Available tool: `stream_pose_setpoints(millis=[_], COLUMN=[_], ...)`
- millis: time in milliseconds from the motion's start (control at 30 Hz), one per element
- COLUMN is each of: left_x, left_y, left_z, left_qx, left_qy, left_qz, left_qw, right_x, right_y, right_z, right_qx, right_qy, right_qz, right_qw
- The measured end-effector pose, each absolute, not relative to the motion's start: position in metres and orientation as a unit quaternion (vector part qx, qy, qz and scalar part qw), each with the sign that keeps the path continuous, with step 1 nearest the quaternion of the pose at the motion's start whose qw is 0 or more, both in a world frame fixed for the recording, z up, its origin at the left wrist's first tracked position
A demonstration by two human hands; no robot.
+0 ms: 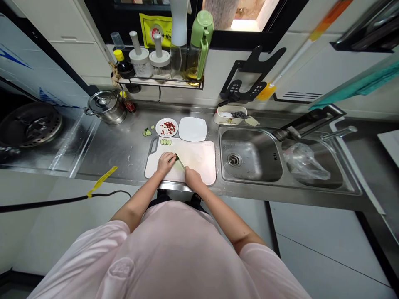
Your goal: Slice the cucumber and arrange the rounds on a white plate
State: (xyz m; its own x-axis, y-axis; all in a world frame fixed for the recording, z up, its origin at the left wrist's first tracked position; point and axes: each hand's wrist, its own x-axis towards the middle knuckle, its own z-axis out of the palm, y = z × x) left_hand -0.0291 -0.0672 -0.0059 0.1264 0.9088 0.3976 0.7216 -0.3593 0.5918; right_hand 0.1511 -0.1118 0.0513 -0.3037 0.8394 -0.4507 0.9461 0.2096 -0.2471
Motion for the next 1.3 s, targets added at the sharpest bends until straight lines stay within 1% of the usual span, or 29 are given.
stream_pose_setpoints(millis=[367,867,1300], left_x=[-0.030,-0.029,-0.029], left_y=[-0.067,-0.068,-0.067], left_z=[-0.005,-0.005,-0.005], left_qx=[0.742,0.736,0.734], left_qy=[0.550,0.558,0.562], left_qz=[0.363,0.361,0.357], left_qw=[0.123,0.130,0.131], right_x=[0.125,0.150,0.124], right_y=[-0.082,-0.114,-0.081], right_z=[0.055,0.058,0.060], right_qx=[0.586,0.584,0.587], right_qy=[0.763,0.760,0.758], right_qz=[-0.254,-0.251,-0.262], right_qw=[0.098,0.132,0.109])
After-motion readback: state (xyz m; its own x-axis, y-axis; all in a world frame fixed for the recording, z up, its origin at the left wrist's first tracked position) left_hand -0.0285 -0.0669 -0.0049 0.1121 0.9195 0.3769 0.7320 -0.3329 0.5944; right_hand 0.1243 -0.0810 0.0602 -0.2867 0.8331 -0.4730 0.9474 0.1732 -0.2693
